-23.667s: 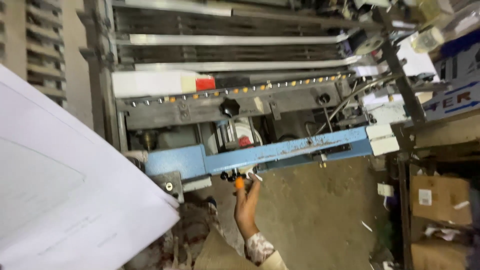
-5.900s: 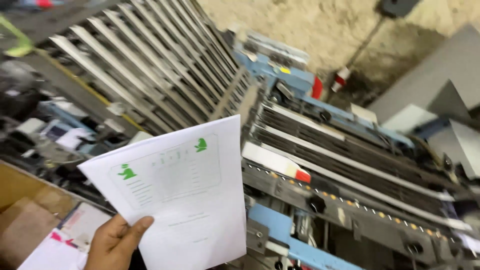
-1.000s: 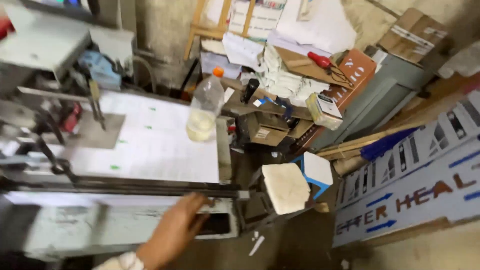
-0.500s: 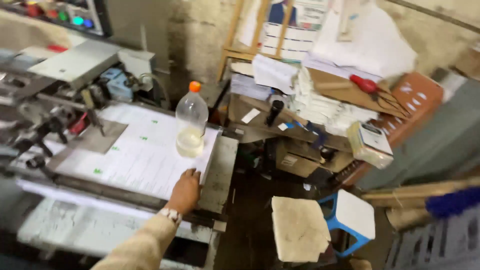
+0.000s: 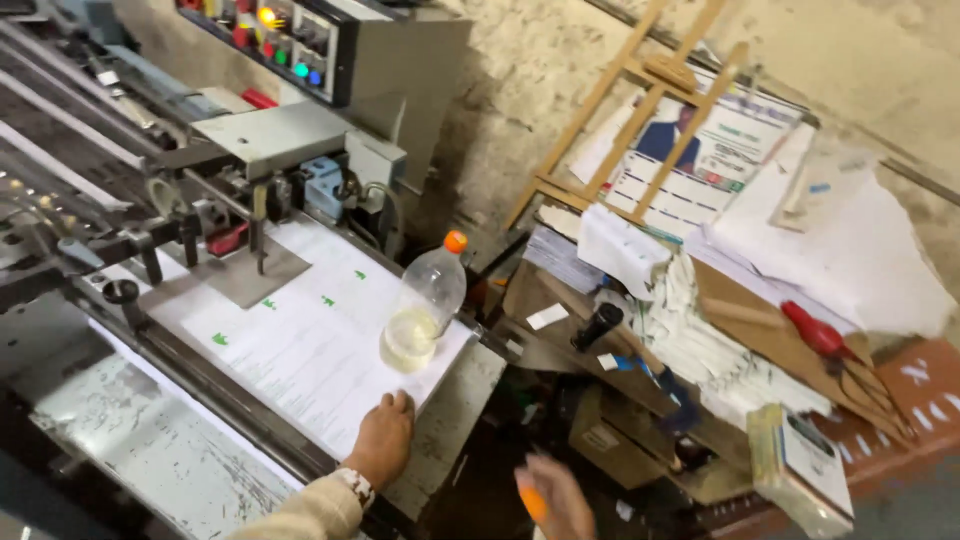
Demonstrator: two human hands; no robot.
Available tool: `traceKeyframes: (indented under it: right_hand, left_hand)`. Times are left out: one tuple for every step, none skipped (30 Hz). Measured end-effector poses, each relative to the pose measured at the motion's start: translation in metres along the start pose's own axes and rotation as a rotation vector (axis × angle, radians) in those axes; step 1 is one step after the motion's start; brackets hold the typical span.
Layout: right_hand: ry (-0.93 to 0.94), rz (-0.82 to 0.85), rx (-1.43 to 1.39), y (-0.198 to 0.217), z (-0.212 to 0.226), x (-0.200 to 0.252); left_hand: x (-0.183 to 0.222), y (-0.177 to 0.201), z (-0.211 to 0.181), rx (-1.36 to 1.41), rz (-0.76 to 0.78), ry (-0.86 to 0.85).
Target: Operating a printing machine by using the control panel, adjusting mechanical settings, and managing paper flow.
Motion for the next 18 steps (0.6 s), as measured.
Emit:
traceKeyframes:
  right_hand:
    - [0.007,0.012,-0.007,-0.079,0.069,-0.021]
    - [0.011,0.024,-0.017,-0.119,0.125,-0.048]
    - [0.108,0.1,0.111,-0.169,0.181,-0.052]
    - [0.208,0.173,0.238,-0.221,0.232,-0.041]
    - [0.197,0.183,0.236,-0.241,0.238,-0.063]
    - [0.246,0.136,0.256,-0.259,0.247,-0.085]
    - [0.294,0.09,0.278,-0.274,0.255,-0.105]
    - [0.283,0.101,0.276,-0.286,0.255,-0.12]
    - [0.268,0.139,0.315,-0.299,0.254,-0.136]
    - [0.253,0.177,0.354,-0.313,0.251,-0.152]
    - [0.237,0.202,0.364,-0.315,0.24,-0.165]
    - [0.337,0.312,0.333,-0.325,0.236,-0.174]
    - [0.427,0.419,0.296,-0.333,0.227,-0.179]
    - [0.401,0.439,0.302,-0.326,0.215,-0.177]
    - [0.486,0.36,0.234,-0.313,0.219,-0.18]
    - [0.568,0.279,0.165,-0.299,0.222,-0.182]
    - [0.549,0.289,0.167,-0.284,0.237,-0.169]
    - [0.693,0.315,0.166,-0.271,0.262,-0.149]
  left_hand:
    - [-0.004,0.003,0.008,-0.077,-0.028,-0.016]
    - [-0.006,0.02,0.008,-0.09,-0.033,-0.006]
    - [0.0,0.027,0.004,-0.113,0.078,-0.029]
    - [0.007,0.034,0.0,-0.136,0.19,-0.049]
    - [0.008,0.037,0.001,-0.135,0.2,-0.039]
    - [0.009,0.04,0.001,-0.078,0.178,-0.029]
    - [0.011,0.043,0.0,-0.02,0.155,-0.018]
    - [0.01,0.035,0.006,-0.018,0.165,-0.007]
    - [0.008,0.034,0.004,-0.008,0.084,-0.022]
    - [0.008,0.032,0.003,0.0,0.002,-0.035]
    - [0.006,0.026,0.006,0.015,0.013,-0.01]
    - [0.006,0.026,0.007,0.044,-0.062,-0.024]
    - [0.01,0.025,0.007,0.075,-0.131,-0.039]
    - [0.017,0.029,0.006,0.09,-0.113,-0.016]
    - [0.016,0.032,0.007,0.114,-0.039,-0.01]
    - [0.015,0.036,0.007,0.14,0.035,-0.005]
    - [0.016,0.032,0.009,0.149,0.049,0.008]
    - [0.016,0.031,0.01,0.176,0.016,0.009]
Point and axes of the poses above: each hand's wrist, its own x-axis away from the middle knuckle, its own y-axis out of the back of the hand, z = x × y, the point moved 8 cm from there along -x, towards the middle knuckle, and after that the axes turned 3 degrees about -x, right-handed, at the moved point
